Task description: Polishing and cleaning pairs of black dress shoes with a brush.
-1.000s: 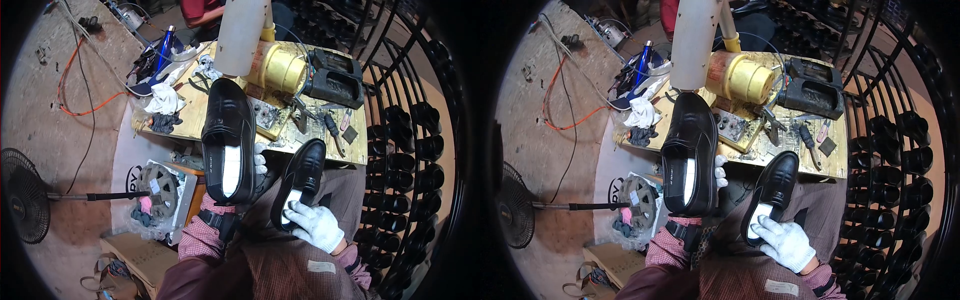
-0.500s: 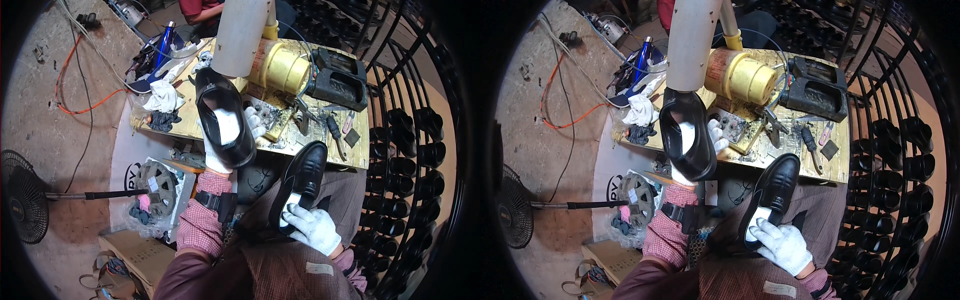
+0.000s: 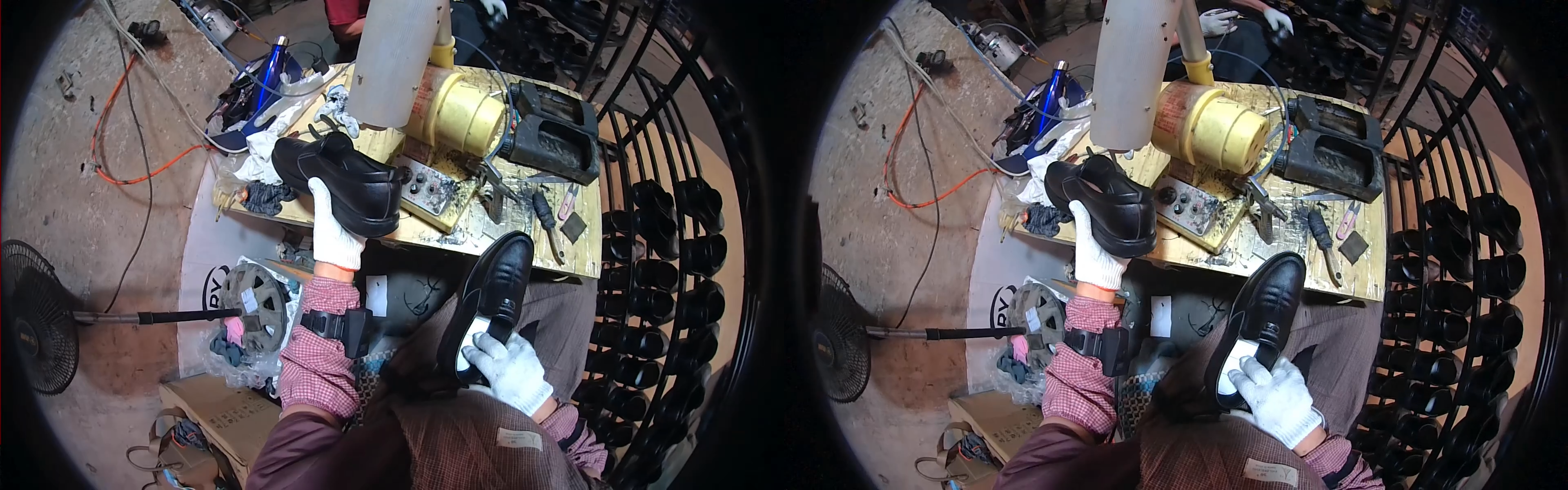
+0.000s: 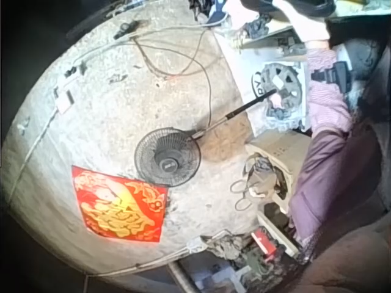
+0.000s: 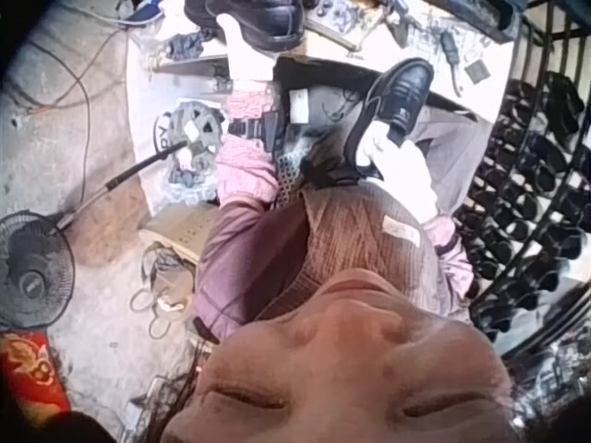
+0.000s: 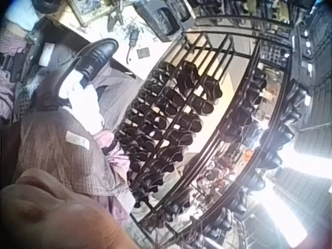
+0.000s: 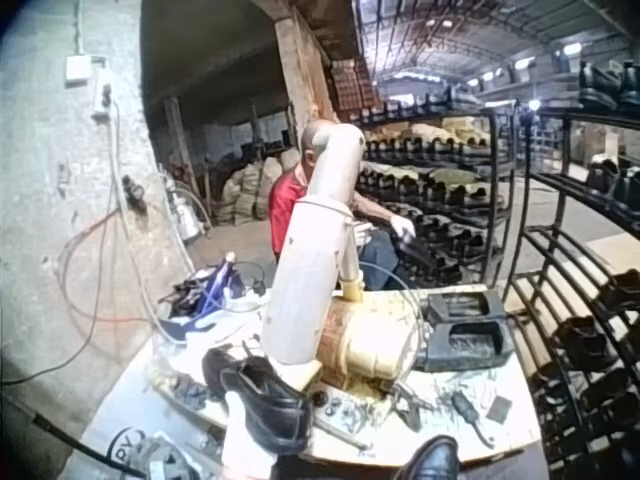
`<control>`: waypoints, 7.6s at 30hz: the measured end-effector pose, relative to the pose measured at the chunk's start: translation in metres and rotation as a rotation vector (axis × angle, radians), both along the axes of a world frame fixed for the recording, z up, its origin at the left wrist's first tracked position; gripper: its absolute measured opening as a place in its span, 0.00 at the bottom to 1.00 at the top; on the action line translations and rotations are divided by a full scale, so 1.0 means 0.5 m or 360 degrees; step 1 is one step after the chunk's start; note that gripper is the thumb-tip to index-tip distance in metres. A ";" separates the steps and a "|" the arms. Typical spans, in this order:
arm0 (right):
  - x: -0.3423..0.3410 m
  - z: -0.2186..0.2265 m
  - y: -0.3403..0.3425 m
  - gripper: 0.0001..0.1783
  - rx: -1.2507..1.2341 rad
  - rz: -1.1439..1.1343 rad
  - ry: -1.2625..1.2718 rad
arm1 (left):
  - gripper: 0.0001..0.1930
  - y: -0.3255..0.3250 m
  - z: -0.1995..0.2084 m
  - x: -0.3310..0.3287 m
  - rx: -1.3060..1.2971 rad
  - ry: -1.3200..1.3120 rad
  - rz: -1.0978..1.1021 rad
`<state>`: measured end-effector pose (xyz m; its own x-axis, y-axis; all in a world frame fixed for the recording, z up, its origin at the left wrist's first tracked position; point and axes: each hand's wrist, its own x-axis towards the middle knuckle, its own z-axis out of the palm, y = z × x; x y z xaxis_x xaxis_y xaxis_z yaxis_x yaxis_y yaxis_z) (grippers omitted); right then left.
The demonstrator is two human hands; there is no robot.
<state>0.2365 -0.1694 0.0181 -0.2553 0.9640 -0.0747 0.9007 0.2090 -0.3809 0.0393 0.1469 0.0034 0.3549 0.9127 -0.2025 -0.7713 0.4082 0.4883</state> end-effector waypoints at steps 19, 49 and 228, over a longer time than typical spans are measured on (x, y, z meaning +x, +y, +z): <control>0.012 0.135 -0.044 0.28 0.0584 0.0028 0.0999 | 0.35 -0.346 -0.080 -0.002 0.0224 0.0778 -0.1268; 0.354 0.560 -0.508 0.36 0.0644 -0.2420 -0.1489 | 0.36 -0.357 0.101 0.098 0.0306 0.0716 -0.1638; 0.054 0.100 -0.026 0.34 0.0094 -0.1195 0.1312 | 0.44 -0.361 -0.049 0.029 0.0387 0.0362 -0.0914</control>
